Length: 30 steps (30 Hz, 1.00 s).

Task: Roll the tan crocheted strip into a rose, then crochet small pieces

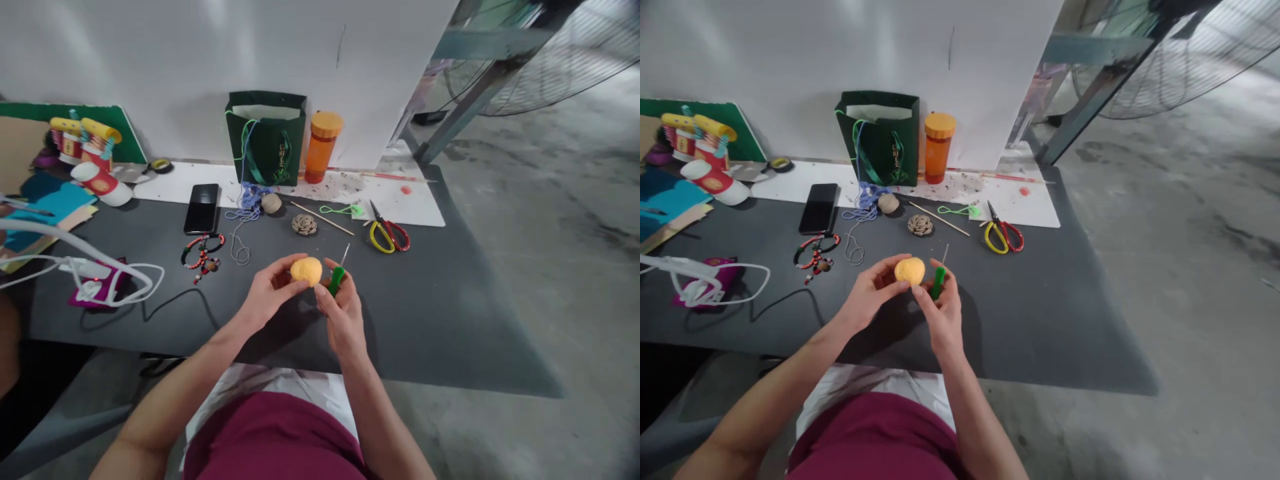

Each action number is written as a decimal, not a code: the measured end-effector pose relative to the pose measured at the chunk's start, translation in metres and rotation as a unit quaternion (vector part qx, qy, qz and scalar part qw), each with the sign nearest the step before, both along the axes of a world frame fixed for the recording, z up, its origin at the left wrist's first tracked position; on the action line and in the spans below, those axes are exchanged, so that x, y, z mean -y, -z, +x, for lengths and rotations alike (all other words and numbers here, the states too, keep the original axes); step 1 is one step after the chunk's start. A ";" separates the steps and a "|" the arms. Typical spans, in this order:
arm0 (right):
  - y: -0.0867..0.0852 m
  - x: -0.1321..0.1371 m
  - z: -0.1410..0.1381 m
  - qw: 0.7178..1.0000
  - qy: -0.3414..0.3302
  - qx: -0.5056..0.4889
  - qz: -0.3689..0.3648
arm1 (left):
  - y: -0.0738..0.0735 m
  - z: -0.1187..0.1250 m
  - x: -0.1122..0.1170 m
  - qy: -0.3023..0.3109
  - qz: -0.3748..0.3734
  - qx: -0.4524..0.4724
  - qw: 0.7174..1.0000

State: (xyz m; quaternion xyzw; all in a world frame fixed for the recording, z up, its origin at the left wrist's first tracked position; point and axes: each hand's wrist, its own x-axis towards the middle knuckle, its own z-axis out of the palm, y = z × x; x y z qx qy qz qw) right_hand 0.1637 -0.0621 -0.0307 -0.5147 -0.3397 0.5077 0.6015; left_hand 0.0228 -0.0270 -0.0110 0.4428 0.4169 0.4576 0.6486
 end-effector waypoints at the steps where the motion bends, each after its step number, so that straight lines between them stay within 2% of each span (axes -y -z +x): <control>1: 0.001 0.000 -0.003 1.000 -0.012 -0.002 0.001 | 0.002 -0.002 0.004 -0.019 0.028 -0.025 0.999; 4: 0.007 0.001 -0.009 0.999 -0.029 -0.002 0.024 | 0.005 -0.004 0.012 -0.072 0.136 -0.116 0.981; 7: 0.013 0.002 -0.010 0.999 -0.024 0.025 0.033 | 0.007 -0.006 0.016 -0.059 0.199 -0.137 0.969; 9: 0.015 0.004 -0.008 0.998 -0.023 0.042 0.035 | 0.007 -0.008 0.019 -0.028 0.180 -0.093 0.979; 13: 0.015 0.007 -0.005 0.996 -0.045 0.049 0.052 | 0.006 -0.011 0.020 0.033 0.065 0.022 0.997; 17: 0.015 0.009 -0.002 0.993 -0.078 0.062 0.055 | 0.006 -0.011 0.018 0.017 -0.010 0.047 0.999; 23: 0.010 0.010 0.003 0.982 -0.113 0.127 0.083 | 0.011 -0.007 0.019 -0.001 -0.013 0.041 0.999; 26: 0.002 0.012 0.002 0.973 -0.041 0.197 0.109 | 0.012 -0.005 0.021 -0.047 0.035 -0.030 0.998; 30: -0.006 0.011 -0.003 0.939 0.038 0.306 0.153 | 0.013 -0.002 0.023 -0.093 0.070 -0.102 0.988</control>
